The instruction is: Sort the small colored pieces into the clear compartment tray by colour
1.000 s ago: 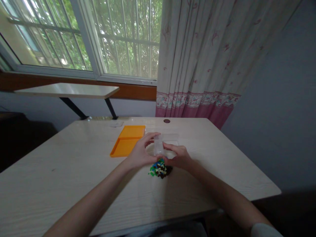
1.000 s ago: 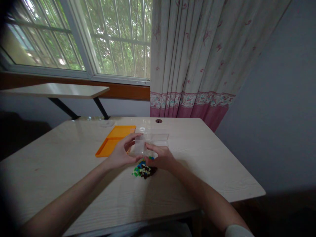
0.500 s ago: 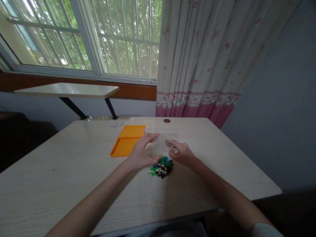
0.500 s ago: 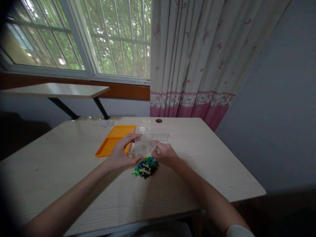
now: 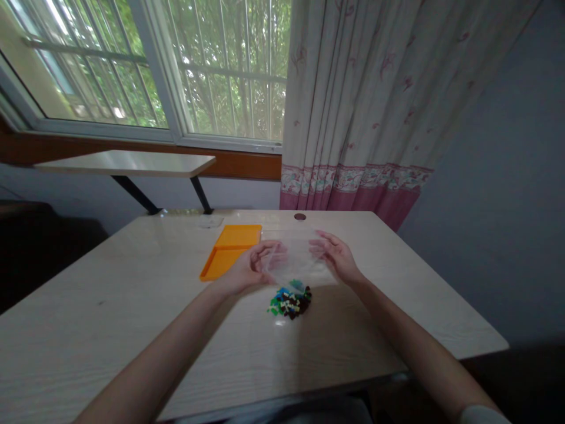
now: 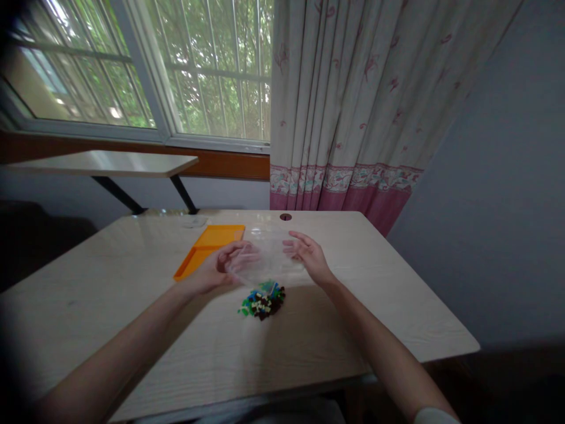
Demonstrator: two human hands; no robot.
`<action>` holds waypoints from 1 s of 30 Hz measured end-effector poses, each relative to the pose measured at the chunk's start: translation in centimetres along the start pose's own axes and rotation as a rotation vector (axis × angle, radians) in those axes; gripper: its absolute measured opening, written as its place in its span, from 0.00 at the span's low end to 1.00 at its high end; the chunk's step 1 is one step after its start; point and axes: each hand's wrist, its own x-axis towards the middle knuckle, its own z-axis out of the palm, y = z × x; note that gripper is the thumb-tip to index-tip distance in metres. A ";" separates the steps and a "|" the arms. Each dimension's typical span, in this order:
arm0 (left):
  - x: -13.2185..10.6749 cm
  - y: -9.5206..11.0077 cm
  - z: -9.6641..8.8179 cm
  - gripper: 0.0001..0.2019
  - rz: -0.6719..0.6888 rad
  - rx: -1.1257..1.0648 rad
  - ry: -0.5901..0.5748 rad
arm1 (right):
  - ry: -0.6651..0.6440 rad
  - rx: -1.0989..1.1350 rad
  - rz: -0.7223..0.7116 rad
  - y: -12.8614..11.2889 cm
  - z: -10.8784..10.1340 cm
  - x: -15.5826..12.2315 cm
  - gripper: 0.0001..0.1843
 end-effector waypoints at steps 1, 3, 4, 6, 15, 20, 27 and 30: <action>0.1 -0.2 0.0 0.31 0.005 0.008 0.057 | -0.028 -0.020 -0.019 0.1 -0.1 -0.1 0.33; 0.2 -0.5 0.0 0.30 0.009 0.018 0.149 | -0.112 -0.088 -0.033 0.3 -0.2 -0.4 0.43; 0.3 -0.8 0.1 0.30 0.007 0.014 0.173 | -0.149 -0.123 -0.028 0.5 -0.2 -0.6 0.47; 0.3 -1.3 0.4 0.30 -0.001 -0.006 0.178 | -0.189 -0.167 -0.012 0.7 0.1 -0.9 0.52; -0.2 -1.4 0.2 0.34 0.009 0.538 0.092 | -0.231 -0.279 0.013 -1.2 -1.5 -0.6 0.47; -1.1 0.1 -2.4 0.21 -0.048 1.144 0.114 | -0.151 -0.366 0.088 -2.9 -8.4 0.2 0.45; -1.0 -0.8 -3.9 0.15 -0.177 1.301 0.064 | -0.121 -0.506 0.254 -1.9 -14.6 -0.6 0.43; -0.9 -1.1 -4.1 0.10 -0.184 1.321 0.037 | -0.138 -0.499 0.300 -0.5 -15.0 -0.7 0.44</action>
